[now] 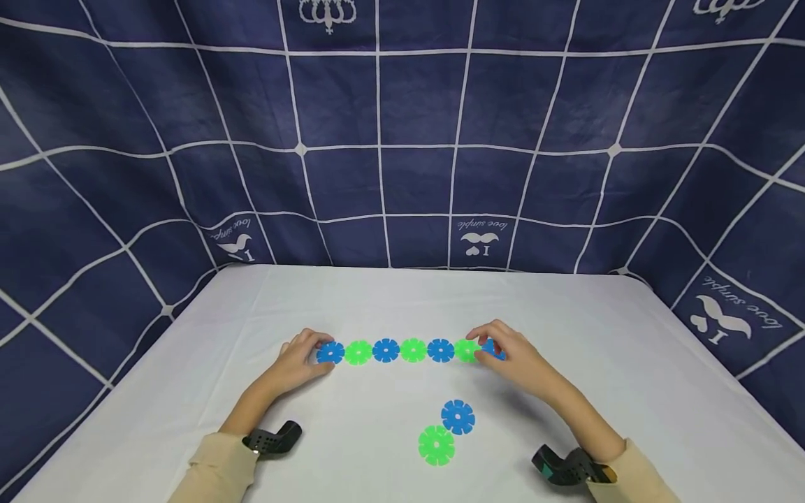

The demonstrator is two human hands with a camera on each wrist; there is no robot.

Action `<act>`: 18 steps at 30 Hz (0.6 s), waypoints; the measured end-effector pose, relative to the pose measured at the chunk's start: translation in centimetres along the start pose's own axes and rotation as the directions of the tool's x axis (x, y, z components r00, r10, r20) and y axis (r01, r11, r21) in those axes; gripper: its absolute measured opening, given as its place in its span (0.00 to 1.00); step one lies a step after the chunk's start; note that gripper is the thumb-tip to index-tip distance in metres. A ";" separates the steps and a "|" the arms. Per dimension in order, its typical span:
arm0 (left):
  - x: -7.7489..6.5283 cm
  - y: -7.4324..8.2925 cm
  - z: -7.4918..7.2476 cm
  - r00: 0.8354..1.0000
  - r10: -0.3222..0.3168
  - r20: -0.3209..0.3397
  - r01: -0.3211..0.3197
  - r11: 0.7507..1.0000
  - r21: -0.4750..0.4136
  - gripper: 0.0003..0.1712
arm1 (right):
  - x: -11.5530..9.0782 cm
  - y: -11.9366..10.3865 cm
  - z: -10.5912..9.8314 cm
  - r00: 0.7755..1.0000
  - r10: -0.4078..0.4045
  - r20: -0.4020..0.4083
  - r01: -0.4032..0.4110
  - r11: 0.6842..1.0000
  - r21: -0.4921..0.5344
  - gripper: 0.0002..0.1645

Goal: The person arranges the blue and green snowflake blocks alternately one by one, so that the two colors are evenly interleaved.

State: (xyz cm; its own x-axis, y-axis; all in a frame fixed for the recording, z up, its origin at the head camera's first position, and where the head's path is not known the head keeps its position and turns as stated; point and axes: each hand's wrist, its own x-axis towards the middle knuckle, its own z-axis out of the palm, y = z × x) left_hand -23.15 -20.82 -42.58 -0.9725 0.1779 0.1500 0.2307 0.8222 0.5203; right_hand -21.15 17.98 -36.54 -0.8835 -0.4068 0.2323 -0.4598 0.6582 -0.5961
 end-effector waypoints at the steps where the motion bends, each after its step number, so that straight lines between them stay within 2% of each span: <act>1: 0.0 0.0 0.1 1.000 0.001 0.000 -0.001 1.000 0.000 0.26 | -0.4 -0.1 0.4 0.999 -0.001 0.034 0.001 1.000 0.005 0.15; 5: 0.0 0.1 0.1 1.000 -0.001 -0.005 0.001 1.000 -0.006 0.26 | -2.0 0.0 2.0 0.989 -0.018 0.150 0.012 0.999 0.041 0.14; 8: 0.0 0.1 0.1 1.000 -0.010 -0.001 0.010 1.000 -0.006 0.26 | -3.0 0.2 3.0 0.980 -0.038 0.193 0.029 0.998 0.046 0.15; 18: 0.1 -0.1 0.1 1.000 -0.016 -0.003 0.016 1.000 0.003 0.27 | -4.3 1.5 4.6 0.976 -0.058 0.208 0.052 0.998 0.035 0.20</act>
State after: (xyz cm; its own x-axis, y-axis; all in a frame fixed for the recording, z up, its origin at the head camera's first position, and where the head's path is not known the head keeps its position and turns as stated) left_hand -23.24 -20.82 -42.67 -0.9759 0.1632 0.1445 0.2153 0.8263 0.5205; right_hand -17.62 17.76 -41.94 -0.8173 -0.5671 0.1020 -0.5020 0.6138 -0.6093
